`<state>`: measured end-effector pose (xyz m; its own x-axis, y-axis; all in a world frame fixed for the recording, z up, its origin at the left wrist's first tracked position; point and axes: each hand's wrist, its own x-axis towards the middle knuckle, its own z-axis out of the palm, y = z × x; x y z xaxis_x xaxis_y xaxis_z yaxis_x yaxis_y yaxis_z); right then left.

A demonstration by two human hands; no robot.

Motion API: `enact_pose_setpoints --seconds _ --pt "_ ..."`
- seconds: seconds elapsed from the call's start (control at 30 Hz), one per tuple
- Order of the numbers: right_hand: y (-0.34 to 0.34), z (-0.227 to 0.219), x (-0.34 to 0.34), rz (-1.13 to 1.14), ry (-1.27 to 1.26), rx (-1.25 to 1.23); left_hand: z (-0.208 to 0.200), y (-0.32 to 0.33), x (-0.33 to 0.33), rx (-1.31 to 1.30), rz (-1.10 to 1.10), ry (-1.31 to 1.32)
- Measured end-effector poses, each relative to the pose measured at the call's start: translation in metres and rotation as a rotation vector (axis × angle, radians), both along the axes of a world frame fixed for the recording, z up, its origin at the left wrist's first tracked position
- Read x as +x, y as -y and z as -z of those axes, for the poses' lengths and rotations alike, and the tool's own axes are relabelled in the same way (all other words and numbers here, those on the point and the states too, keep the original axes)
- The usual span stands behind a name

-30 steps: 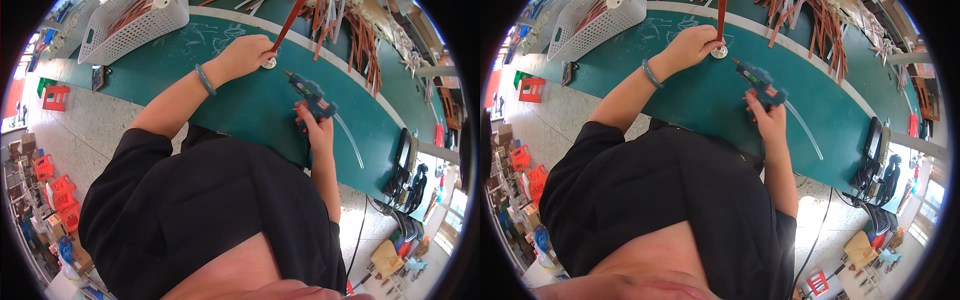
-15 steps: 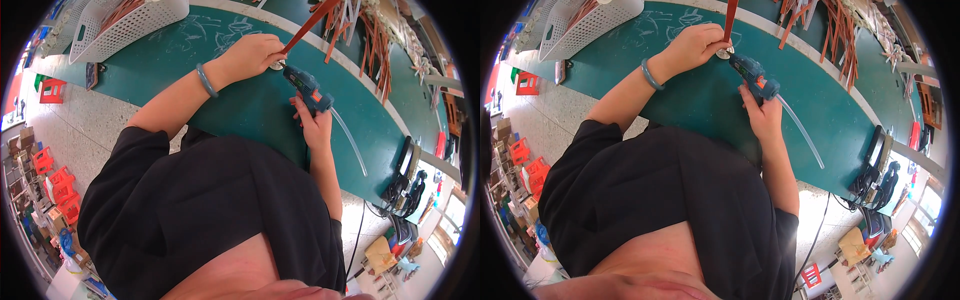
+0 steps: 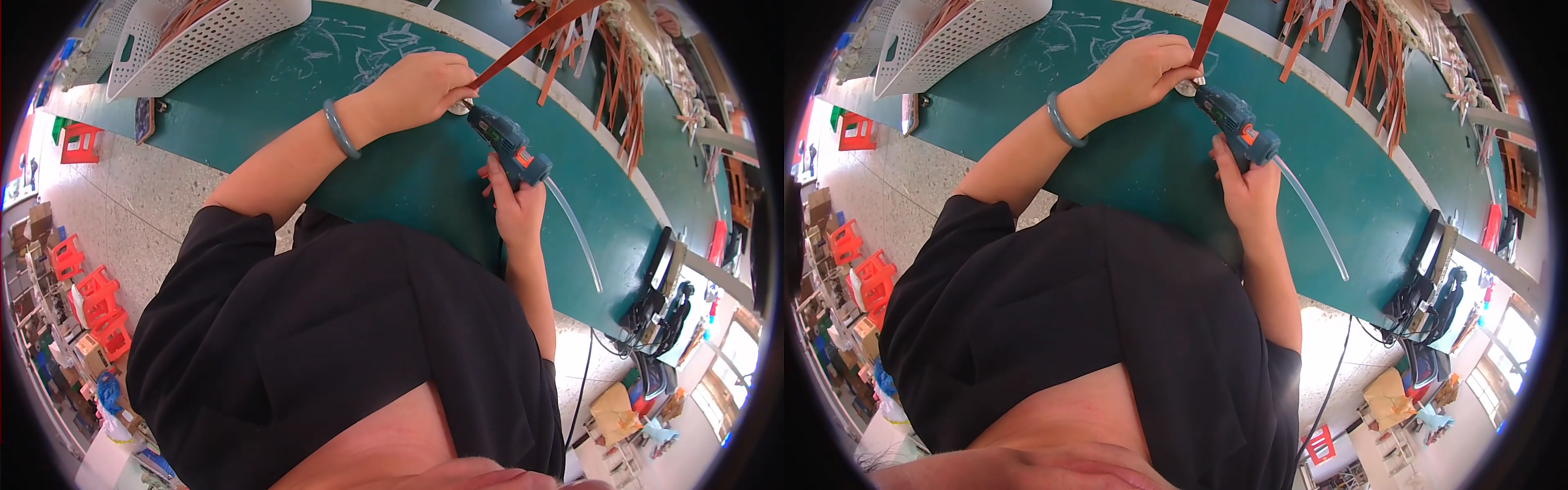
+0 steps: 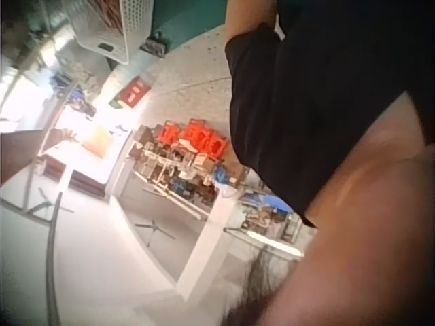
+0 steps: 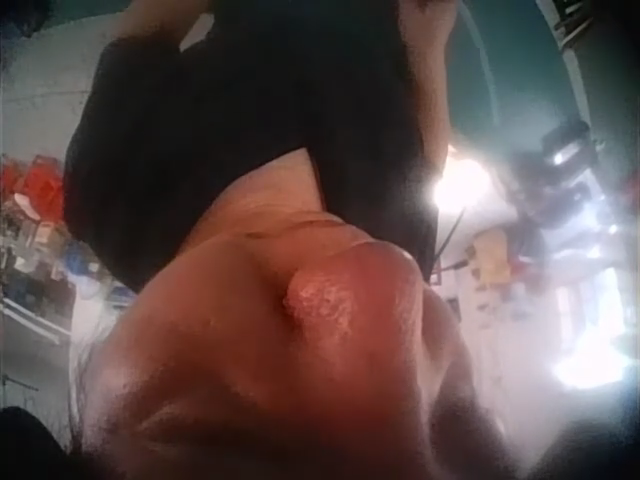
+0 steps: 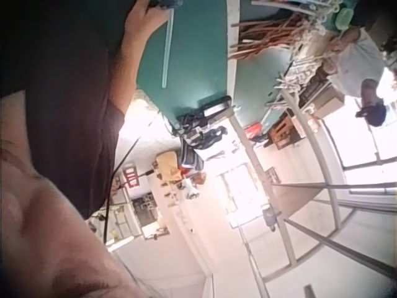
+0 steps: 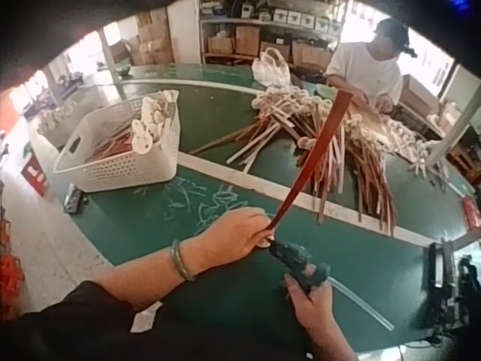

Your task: The person glues plastic rods to circular bases using a hot glue gun.

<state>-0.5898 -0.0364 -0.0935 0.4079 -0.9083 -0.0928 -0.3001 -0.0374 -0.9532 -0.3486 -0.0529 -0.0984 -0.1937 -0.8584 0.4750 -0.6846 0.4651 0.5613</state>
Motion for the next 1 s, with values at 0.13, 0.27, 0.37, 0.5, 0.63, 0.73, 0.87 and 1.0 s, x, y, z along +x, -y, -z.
enact_pose_setpoints --seconds 0.13,0.27,0.37,0.5,0.63,0.73,0.87,1.0 --pt "0.0007 0.0034 -0.0019 -0.017 -0.052 -0.047 0.0017 0.0011 0.0014 0.005 0.005 0.006" --pt "0.0019 0.0058 -0.0035 -0.010 -0.060 -0.054 0.0012 0.0012 0.0005 -0.026 -0.005 0.007" --pt "0.0027 0.0058 -0.0039 -0.018 -0.085 -0.054 0.0014 0.0018 0.0007 -0.002 -0.009 0.013" --pt "0.0023 0.0039 -0.0036 -0.001 -0.047 -0.024 0.0015 0.0014 0.0010 0.002 -0.014 0.018" --pt "0.0015 0.0034 -0.0034 0.027 -0.030 0.005 0.0007 0.0008 0.0004 0.000 -0.009 0.005" --pt "0.0033 0.0063 -0.0042 -0.027 -0.070 -0.056 0.0004 0.0008 0.0003 -0.012 -0.004 0.007" --pt "0.0041 0.0037 -0.0032 -0.020 -0.082 -0.051 0.0005 0.0005 0.0007 -0.034 -0.011 0.025" --pt "0.0052 0.0012 -0.0048 -0.001 -0.051 0.011 -0.0016 0.0001 -0.0008 -0.012 -0.011 0.026"
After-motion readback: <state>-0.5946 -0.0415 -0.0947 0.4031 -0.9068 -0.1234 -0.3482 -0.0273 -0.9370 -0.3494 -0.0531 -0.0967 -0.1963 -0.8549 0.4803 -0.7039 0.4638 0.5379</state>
